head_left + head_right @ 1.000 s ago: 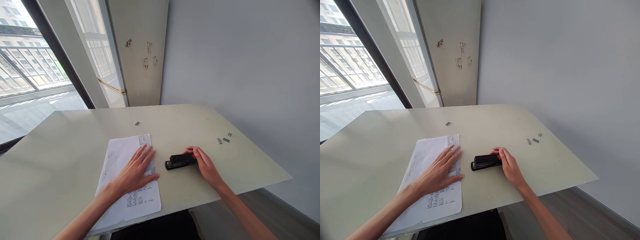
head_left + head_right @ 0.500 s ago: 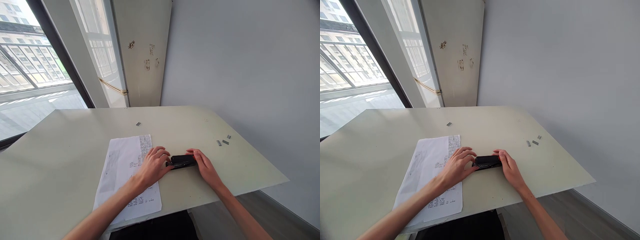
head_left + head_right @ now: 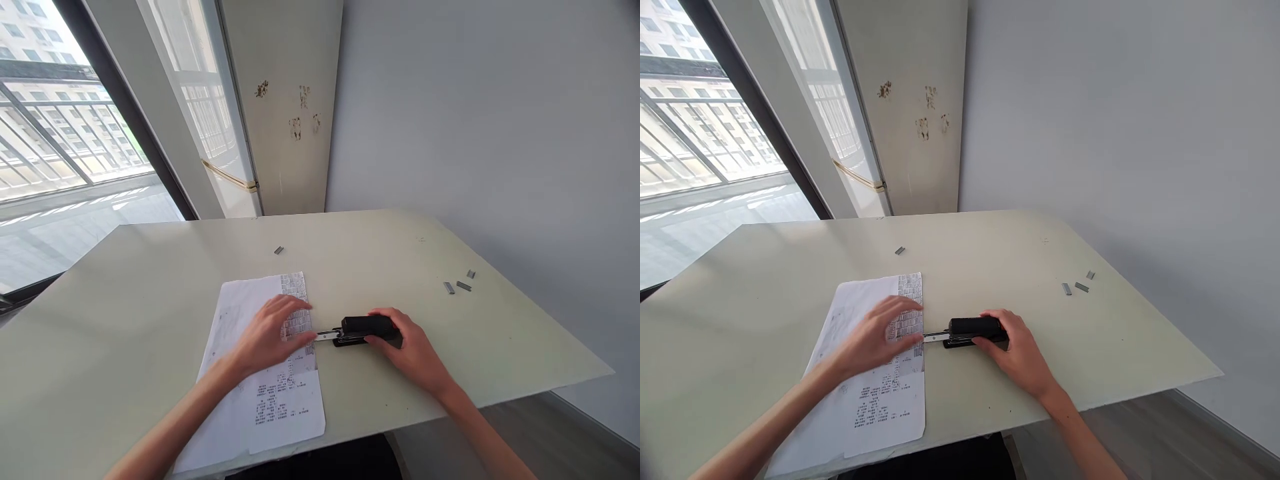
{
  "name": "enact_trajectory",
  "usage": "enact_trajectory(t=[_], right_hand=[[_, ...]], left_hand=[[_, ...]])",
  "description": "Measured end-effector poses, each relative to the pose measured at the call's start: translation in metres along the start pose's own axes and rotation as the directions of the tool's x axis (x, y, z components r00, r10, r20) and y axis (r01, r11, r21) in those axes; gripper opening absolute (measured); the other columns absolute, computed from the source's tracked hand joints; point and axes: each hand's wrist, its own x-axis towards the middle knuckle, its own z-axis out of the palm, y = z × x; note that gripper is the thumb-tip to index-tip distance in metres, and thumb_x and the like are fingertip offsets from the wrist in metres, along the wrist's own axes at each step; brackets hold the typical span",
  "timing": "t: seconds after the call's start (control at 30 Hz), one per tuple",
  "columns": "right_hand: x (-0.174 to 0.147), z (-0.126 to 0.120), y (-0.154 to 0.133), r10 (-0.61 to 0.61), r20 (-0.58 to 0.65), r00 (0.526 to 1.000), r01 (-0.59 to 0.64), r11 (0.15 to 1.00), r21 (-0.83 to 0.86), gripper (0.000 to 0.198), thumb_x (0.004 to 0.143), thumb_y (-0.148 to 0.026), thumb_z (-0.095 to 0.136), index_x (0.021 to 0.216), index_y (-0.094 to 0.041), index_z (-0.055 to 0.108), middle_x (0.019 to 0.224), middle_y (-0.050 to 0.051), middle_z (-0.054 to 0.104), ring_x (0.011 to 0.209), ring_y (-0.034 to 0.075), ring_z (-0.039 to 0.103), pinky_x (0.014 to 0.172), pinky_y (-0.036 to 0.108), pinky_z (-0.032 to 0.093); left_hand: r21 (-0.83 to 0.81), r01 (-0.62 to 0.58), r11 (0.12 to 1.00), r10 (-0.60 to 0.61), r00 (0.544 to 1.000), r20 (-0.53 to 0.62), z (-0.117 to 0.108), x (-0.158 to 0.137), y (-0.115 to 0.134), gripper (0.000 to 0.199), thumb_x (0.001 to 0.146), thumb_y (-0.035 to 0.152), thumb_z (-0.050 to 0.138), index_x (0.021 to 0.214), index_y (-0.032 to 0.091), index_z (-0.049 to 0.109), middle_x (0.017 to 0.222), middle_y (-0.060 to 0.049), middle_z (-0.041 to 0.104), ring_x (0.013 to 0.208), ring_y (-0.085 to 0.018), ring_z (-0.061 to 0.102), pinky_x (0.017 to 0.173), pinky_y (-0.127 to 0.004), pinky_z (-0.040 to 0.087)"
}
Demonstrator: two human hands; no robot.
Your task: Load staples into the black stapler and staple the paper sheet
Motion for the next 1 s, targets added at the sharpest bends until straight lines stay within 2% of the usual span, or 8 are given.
enact_trajectory(t=[0.07,0.17,0.37,0.47,0.6,0.73,0.87,1.0], right_hand=[[0.001,0.001,-0.001,-0.015,-0.013,1.0,0.015,1.0,0.008,0.043,0.094,-0.064,0.066,0.125,-0.034,0.065,0.127,0.006,0.072,0.117,0.031,0.066,0.1,0.049,0.056],[0.003,0.001,-0.002,-0.026,-0.028,0.999,0.026,0.999,0.021,0.042,0.095,-0.063,0.066,0.124,-0.033,0.065,0.128,0.007,0.071,0.117,0.032,0.065,0.102,0.052,0.055],[0.007,0.0,-0.004,-0.055,-0.034,0.998,0.056,0.998,0.032,0.04,0.096,-0.059,0.067,0.125,-0.032,0.065,0.128,0.008,0.071,0.118,0.032,0.065,0.103,0.052,0.055],[0.009,-0.001,-0.005,-0.078,-0.028,0.997,0.079,0.996,0.038,0.04,0.096,-0.058,0.068,0.125,-0.031,0.064,0.128,0.008,0.071,0.119,0.031,0.065,0.101,0.051,0.056],[0.009,-0.001,-0.005,-0.079,-0.033,0.996,0.08,0.996,0.029,0.038,0.097,-0.056,0.068,0.127,-0.033,0.064,0.129,0.006,0.071,0.119,0.029,0.065,0.1,0.049,0.056],[0.007,-0.001,-0.003,-0.055,-0.024,0.998,0.055,0.998,0.017,0.037,0.097,-0.055,0.069,0.127,-0.035,0.063,0.129,0.004,0.071,0.118,0.028,0.065,0.101,0.048,0.055],[0.004,0.0,-0.001,-0.015,-0.007,1.0,0.015,1.0,0.018,0.039,0.096,-0.058,0.068,0.127,-0.035,0.063,0.13,0.005,0.07,0.119,0.029,0.064,0.102,0.048,0.054],[0.003,0.0,-0.001,0.008,-0.002,1.0,-0.008,1.0,-0.005,0.04,0.095,-0.06,0.067,0.125,-0.034,0.064,0.13,0.005,0.071,0.118,0.03,0.064,0.101,0.048,0.053]], left_hand=[[0.047,0.155,0.987,-0.15,0.984,-0.096,-0.004,0.019,-0.02,0.039,0.1,0.057,0.06,0.125,0.027,0.066,0.129,-0.006,0.072,0.123,-0.029,0.065,0.107,-0.049,0.053],[0.126,0.367,0.922,-0.331,0.914,-0.236,-0.009,0.061,-0.059,0.035,0.1,0.048,0.058,0.124,0.023,0.064,0.132,-0.008,0.069,0.13,-0.03,0.06,0.114,-0.049,0.046],[0.126,0.521,0.844,-0.461,0.827,-0.322,-0.017,0.126,-0.111,0.039,0.091,0.044,0.063,0.118,0.016,0.066,0.132,-0.02,0.062,0.133,-0.04,0.052,0.116,-0.058,0.038],[0.099,0.516,0.851,-0.47,0.831,-0.298,-0.02,0.136,-0.117,0.029,0.09,0.044,0.061,0.101,0.018,0.07,0.125,-0.019,0.064,0.13,-0.041,0.053,0.114,-0.058,0.039],[-0.012,0.469,0.883,-0.46,0.862,-0.212,-0.023,0.133,-0.107,0.032,0.094,0.048,0.055,0.095,0.019,0.066,0.105,-0.013,0.07,0.104,-0.032,0.066,0.097,-0.049,0.052],[-0.195,0.394,0.898,-0.419,0.902,-0.107,-0.022,0.11,-0.076,0.046,0.101,0.058,0.043,0.111,0.018,0.063,0.088,-0.005,0.069,0.078,-0.02,0.065,0.077,-0.034,0.056],[-0.324,0.339,0.883,-0.366,0.93,-0.025,-0.018,0.07,-0.03,0.048,0.102,0.061,0.045,0.12,0.02,0.064,0.078,0.001,0.062,0.072,-0.016,0.062,0.072,-0.029,0.054],[-0.478,0.411,0.777,-0.354,0.912,0.208,-0.013,0.033,0.009,0.045,0.099,0.059,0.059,0.123,0.023,0.07,0.078,0.0,0.065,0.073,-0.017,0.064,0.061,-0.027,0.049]])
